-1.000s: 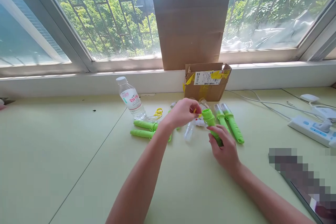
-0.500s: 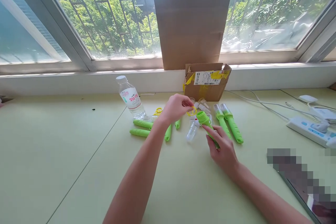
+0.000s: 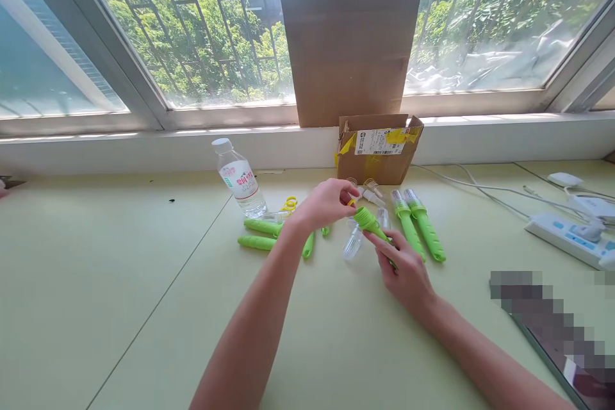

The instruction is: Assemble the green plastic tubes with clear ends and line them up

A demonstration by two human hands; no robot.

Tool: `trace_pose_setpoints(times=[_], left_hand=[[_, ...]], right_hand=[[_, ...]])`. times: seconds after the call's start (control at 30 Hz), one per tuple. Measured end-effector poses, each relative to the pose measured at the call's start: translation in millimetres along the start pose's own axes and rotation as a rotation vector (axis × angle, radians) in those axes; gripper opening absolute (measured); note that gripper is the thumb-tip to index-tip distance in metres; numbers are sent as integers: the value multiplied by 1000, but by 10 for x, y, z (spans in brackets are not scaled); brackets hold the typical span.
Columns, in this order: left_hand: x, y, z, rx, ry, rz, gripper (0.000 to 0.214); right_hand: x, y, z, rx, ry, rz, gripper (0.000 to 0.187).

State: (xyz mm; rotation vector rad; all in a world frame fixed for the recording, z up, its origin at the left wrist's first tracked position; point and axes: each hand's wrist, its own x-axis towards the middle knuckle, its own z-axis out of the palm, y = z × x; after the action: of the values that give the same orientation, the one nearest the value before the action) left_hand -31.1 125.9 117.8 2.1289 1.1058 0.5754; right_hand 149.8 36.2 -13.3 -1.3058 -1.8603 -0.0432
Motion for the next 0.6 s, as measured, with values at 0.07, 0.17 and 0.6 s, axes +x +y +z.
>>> trace_pose_setpoints(times=[0.07,0.17,0.6], left_hand=[[-15,1,-21,-54,-43,-14,33],[-23,25,-25,-56,-45,-22,26],[-48,53,-47,108,-69,99,13]], right_hand=[[0,3,-1,-5,-4,0,43],[1,10,1,-18,4,-11,43],[2,-4,-3,-60,6,-47,46]])
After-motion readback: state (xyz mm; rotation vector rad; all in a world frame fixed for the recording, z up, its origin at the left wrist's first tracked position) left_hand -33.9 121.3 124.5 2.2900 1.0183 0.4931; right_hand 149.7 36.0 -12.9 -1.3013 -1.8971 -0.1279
